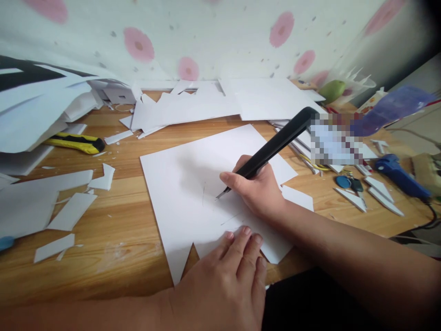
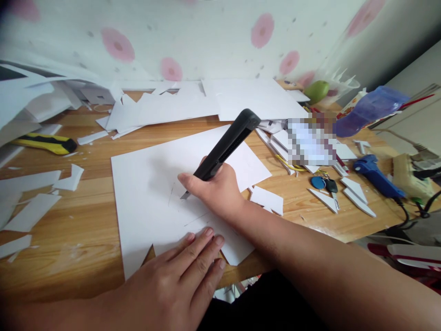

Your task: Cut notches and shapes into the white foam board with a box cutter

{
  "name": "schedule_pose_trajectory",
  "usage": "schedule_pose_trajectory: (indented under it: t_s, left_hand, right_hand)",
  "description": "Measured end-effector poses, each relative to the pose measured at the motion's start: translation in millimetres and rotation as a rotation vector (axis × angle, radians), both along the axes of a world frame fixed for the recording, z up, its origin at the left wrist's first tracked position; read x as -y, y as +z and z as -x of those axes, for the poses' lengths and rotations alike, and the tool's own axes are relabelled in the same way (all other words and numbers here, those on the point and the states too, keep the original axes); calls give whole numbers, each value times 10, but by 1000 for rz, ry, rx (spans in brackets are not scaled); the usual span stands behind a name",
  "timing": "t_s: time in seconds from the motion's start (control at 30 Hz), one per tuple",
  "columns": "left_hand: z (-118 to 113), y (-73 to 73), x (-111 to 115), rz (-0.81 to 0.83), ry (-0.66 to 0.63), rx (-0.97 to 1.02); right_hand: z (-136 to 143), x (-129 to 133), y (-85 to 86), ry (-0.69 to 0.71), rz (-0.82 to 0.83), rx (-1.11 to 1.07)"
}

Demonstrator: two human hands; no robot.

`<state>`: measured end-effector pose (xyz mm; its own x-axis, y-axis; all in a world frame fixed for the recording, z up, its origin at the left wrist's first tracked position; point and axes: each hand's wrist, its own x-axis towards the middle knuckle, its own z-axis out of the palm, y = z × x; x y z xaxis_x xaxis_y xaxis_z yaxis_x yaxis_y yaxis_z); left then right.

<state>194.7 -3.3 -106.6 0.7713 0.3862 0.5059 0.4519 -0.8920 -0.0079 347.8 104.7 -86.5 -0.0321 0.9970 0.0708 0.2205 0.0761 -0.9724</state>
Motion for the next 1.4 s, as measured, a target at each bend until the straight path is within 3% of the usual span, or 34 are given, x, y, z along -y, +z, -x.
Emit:
schedule_pose_trajectory:
  t_s: [0.67,0.9,1.4]
  left_hand:
    - [3,33,-7,-16,11,-30]
    - [5,44,-8,-24,-2,-41]
    - [-13,-7,24,-13,24,8]
  right_hand:
    - [75,42,60,121,2,1]
    - [7,7,11,23,-39,-19]
    - [57,14,55,53,-21,22]
